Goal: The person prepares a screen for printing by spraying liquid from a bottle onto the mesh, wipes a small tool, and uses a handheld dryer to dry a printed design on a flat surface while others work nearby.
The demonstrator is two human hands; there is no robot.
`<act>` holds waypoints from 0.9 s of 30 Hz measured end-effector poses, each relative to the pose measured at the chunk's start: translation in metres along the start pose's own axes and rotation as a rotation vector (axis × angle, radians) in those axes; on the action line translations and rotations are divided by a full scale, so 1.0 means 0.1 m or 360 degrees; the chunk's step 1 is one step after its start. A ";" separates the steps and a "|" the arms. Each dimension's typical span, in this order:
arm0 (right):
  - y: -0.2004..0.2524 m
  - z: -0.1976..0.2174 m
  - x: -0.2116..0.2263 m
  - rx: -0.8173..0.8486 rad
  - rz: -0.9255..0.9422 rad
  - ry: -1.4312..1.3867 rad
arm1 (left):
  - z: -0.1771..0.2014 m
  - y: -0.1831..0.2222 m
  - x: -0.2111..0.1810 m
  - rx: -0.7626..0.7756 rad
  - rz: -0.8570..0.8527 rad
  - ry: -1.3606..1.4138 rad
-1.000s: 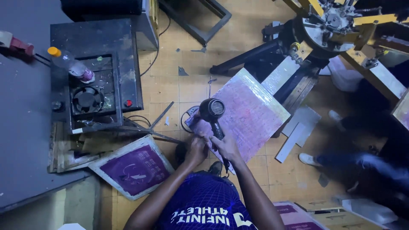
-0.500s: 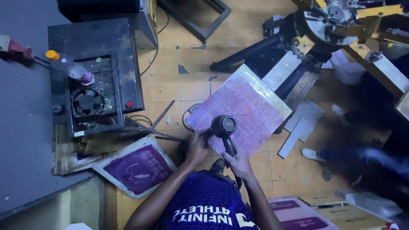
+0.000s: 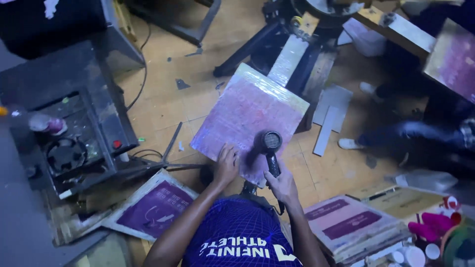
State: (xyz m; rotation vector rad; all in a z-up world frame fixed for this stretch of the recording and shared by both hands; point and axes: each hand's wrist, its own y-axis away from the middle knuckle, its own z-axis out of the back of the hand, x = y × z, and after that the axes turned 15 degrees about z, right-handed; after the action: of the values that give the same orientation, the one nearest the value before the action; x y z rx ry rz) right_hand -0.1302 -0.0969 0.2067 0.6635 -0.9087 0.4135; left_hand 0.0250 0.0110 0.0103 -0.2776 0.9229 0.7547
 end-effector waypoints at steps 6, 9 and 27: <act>0.03 0.12 -0.10 -0.0061 -0.0172 0.0070 | -0.11 -0.12 -0.20 0.0147 -0.0017 -0.0012; 0.03 0.19 -0.02 -0.0054 -0.0219 0.0087 | -0.13 -0.15 -0.29 0.0201 -0.0036 -0.0071; -0.30 0.11 0.05 -0.0098 0.0032 -0.0136 | -0.19 -0.09 -0.19 0.0164 0.0055 -0.0056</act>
State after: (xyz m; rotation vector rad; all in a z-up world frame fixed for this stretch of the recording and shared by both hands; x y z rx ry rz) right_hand -0.1169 -0.1260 0.2052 0.6197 -1.0063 0.3755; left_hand 0.0121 -0.0141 0.0132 -0.1578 0.9320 0.7390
